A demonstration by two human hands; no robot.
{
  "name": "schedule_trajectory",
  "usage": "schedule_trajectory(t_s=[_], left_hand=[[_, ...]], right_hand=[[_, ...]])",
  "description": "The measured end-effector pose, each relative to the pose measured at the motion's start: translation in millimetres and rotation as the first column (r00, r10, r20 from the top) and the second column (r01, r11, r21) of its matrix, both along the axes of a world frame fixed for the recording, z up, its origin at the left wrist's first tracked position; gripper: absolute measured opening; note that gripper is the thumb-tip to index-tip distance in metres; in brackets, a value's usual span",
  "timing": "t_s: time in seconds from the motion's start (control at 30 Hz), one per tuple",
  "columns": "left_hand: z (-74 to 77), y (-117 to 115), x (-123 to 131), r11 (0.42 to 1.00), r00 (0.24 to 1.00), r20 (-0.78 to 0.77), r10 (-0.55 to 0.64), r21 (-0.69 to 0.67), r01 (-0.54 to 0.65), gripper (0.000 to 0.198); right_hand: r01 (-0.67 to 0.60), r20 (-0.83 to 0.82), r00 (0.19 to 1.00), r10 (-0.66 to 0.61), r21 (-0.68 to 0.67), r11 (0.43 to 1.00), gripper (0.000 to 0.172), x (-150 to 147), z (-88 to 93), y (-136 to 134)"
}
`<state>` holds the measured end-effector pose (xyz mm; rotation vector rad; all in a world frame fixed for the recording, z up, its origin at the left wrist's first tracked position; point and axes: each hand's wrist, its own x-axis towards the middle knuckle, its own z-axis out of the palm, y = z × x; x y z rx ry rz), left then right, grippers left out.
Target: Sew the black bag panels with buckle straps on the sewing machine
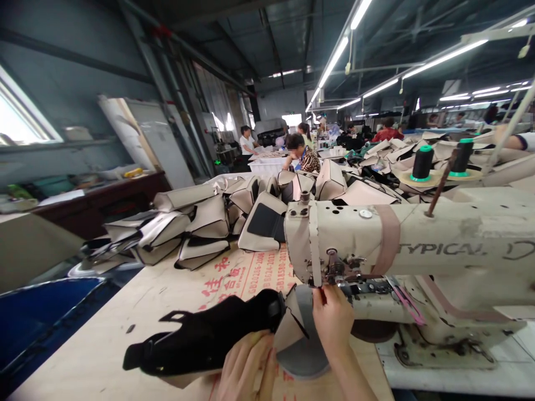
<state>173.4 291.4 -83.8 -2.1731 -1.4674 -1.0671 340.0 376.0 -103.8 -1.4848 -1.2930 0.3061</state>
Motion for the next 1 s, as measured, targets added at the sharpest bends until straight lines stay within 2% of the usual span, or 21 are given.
schedule_trajectory(t_s=[0.07,0.17,0.23,0.33,0.43,0.53,0.63,0.73,0.8,0.87,0.93,1.0], left_hand=[[-9.7,1.2,-3.7,1.000,0.996,-0.093,0.014,0.001,-0.014,0.019],[-27.6,10.2,-10.7,0.991,0.969,-0.237,0.068,-0.097,-0.093,0.016],[-35.3,23.9,-11.5,0.977,0.951,-0.295,0.096,-0.156,-0.147,0.020],[-33.8,52.8,-4.1,0.947,0.934,-0.308,0.183,-0.200,-0.252,0.024],[-25.7,72.9,6.7,0.904,0.928,-0.277,0.250,-0.276,-0.326,0.022],[-18.6,67.1,14.1,0.927,0.969,-0.117,0.217,-0.287,-0.243,0.021],[-1.1,45.1,24.6,0.982,0.982,0.179,0.055,-0.189,-0.020,0.023],[34.9,31.0,47.7,0.973,0.885,0.448,-0.126,-0.117,0.198,0.023],[62.3,31.3,66.4,0.937,0.799,0.586,-0.131,-0.190,0.293,0.023],[84.3,36.8,81.3,0.886,0.741,0.667,-0.071,-0.300,0.354,0.021],[97.0,43.6,88.2,0.862,0.726,0.687,-0.023,-0.355,0.363,0.017],[101.3,49.6,86.2,0.866,0.740,0.671,-0.036,-0.349,0.358,0.013]], right_hand=[[-0.103,-0.036,0.994,0.103,0.000,0.995,0.037,7.5,-0.7,-4.1],[-0.290,-0.128,0.950,0.284,-0.031,0.956,0.034,20.8,-2.8,-12.2],[-0.367,-0.188,0.917,0.352,-0.052,0.929,0.034,27.2,-5.6,-14.6],[-0.431,-0.312,0.868,0.387,-0.086,0.898,0.034,29.3,-9.4,-13.2],[-0.544,-0.474,0.763,0.439,-0.105,0.832,0.034,22.3,-8.1,-11.6],[-0.604,-0.493,0.724,0.483,-0.116,0.788,0.031,13.7,-1.3,-13.0],[-0.601,-0.292,0.787,0.543,-0.169,0.781,0.027,12.0,5.1,-14.4],[-0.514,0.055,0.841,0.539,-0.231,0.826,0.025,17.3,7.6,-13.1],[-0.474,0.187,0.832,0.522,-0.249,0.845,0.025,21.2,8.3,-11.5],[-0.463,0.237,0.823,0.517,-0.250,0.851,0.024,23.5,8.8,-10.5],[-0.457,0.269,0.816,0.511,-0.242,0.856,0.024,24.1,9.4,-10.5],[-0.446,0.311,0.809,0.499,-0.228,0.865,0.026,24.3,10.1,-10.5]])
